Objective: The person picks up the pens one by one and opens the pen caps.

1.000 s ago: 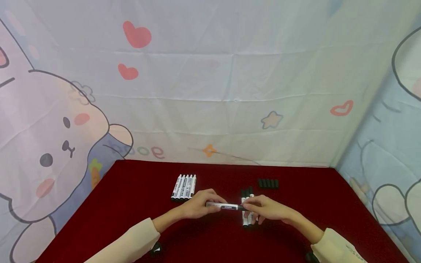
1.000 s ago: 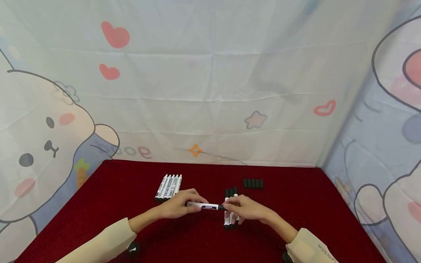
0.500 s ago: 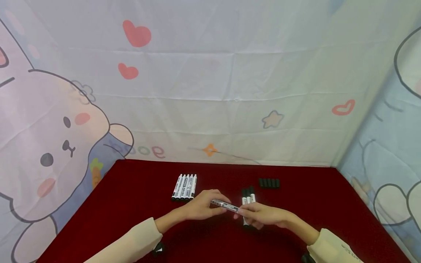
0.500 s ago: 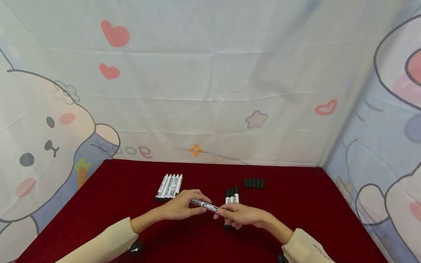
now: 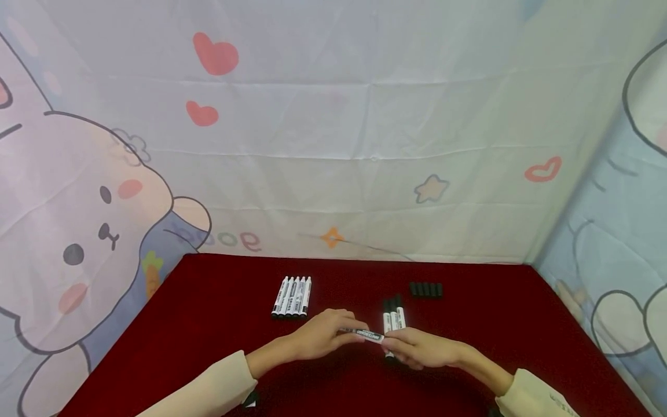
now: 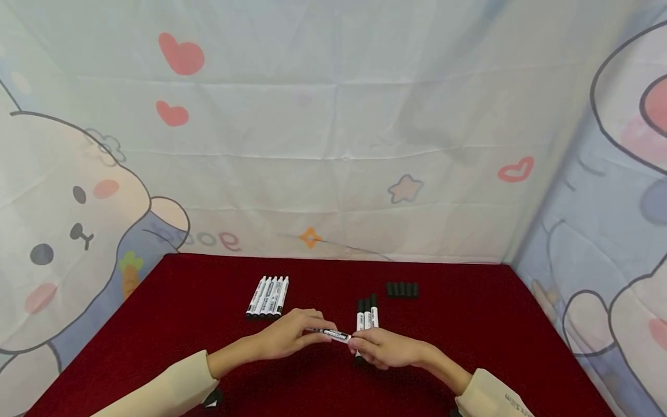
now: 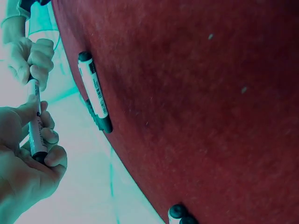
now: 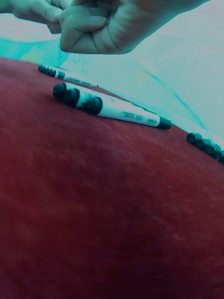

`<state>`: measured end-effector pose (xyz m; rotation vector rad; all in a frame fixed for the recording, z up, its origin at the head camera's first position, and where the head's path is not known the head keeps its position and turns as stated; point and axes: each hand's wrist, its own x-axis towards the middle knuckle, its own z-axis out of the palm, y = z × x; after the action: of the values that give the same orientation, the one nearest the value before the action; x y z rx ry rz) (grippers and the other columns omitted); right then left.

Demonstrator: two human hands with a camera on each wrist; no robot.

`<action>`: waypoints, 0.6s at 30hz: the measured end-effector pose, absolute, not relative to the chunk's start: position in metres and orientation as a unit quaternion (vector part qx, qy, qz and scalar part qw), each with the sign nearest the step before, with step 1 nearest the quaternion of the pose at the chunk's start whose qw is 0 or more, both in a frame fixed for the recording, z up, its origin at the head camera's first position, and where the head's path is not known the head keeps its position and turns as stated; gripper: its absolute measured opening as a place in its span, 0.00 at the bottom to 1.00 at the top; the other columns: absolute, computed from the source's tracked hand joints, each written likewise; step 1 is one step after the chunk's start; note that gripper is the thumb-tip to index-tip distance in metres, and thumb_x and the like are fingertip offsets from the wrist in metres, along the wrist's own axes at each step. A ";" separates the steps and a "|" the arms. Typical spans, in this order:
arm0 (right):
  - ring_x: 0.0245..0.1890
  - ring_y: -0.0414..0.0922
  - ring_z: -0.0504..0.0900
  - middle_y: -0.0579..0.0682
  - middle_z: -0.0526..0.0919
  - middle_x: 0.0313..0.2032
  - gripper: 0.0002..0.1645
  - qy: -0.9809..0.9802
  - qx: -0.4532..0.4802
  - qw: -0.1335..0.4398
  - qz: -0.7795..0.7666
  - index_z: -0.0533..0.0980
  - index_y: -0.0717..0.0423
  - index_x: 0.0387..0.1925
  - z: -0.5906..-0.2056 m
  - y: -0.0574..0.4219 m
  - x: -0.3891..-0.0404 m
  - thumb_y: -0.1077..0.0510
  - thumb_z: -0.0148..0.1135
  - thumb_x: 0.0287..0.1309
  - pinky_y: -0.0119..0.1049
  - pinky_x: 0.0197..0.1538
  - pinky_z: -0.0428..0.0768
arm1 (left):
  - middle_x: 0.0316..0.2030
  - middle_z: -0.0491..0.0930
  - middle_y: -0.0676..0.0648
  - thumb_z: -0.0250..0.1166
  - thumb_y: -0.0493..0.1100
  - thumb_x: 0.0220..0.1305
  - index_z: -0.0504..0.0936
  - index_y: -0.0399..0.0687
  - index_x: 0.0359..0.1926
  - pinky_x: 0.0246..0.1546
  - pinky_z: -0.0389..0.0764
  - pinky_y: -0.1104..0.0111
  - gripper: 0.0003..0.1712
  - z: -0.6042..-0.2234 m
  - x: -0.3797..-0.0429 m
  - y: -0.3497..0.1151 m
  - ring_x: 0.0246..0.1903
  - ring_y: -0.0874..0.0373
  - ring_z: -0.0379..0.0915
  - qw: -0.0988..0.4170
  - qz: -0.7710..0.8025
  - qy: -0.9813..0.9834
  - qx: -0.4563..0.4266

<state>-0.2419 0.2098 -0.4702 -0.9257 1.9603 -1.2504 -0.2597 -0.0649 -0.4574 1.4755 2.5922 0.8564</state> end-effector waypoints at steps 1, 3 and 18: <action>0.17 0.29 0.60 0.39 0.65 0.22 0.27 0.746 -0.362 0.307 -0.467 0.67 0.78 0.42 -0.471 0.210 -0.242 0.52 0.38 0.83 0.21 0.21 0.61 | 0.39 0.84 0.55 0.63 0.46 0.73 0.86 0.51 0.55 0.40 0.72 0.80 0.14 -0.458 -0.259 -0.065 0.34 0.70 0.66 0.019 0.274 0.834 0.477; 0.17 0.28 0.60 0.38 0.64 0.21 0.26 0.757 -0.378 0.286 -0.450 0.68 0.76 0.41 -0.472 0.209 -0.241 0.53 0.38 0.83 0.21 0.21 0.61 | 0.38 0.85 0.54 0.62 0.46 0.73 0.86 0.50 0.55 0.40 0.72 0.80 0.14 -0.458 -0.258 -0.066 0.33 0.71 0.66 0.021 0.278 0.832 0.480; 0.25 0.26 0.64 0.39 0.69 0.25 0.19 0.815 -0.427 0.148 -0.364 0.74 0.60 0.37 -0.475 0.205 -0.241 0.55 0.41 0.82 0.23 0.30 0.70 | 0.36 0.86 0.49 0.62 0.44 0.74 0.87 0.45 0.53 0.34 0.70 0.81 0.14 -0.459 -0.261 -0.065 0.29 0.72 0.63 0.050 0.311 0.820 0.479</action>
<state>-0.2406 0.2048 -0.4751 -1.2282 2.3425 -1.0461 -0.2605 -0.0648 -0.4588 1.4582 2.4956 0.9457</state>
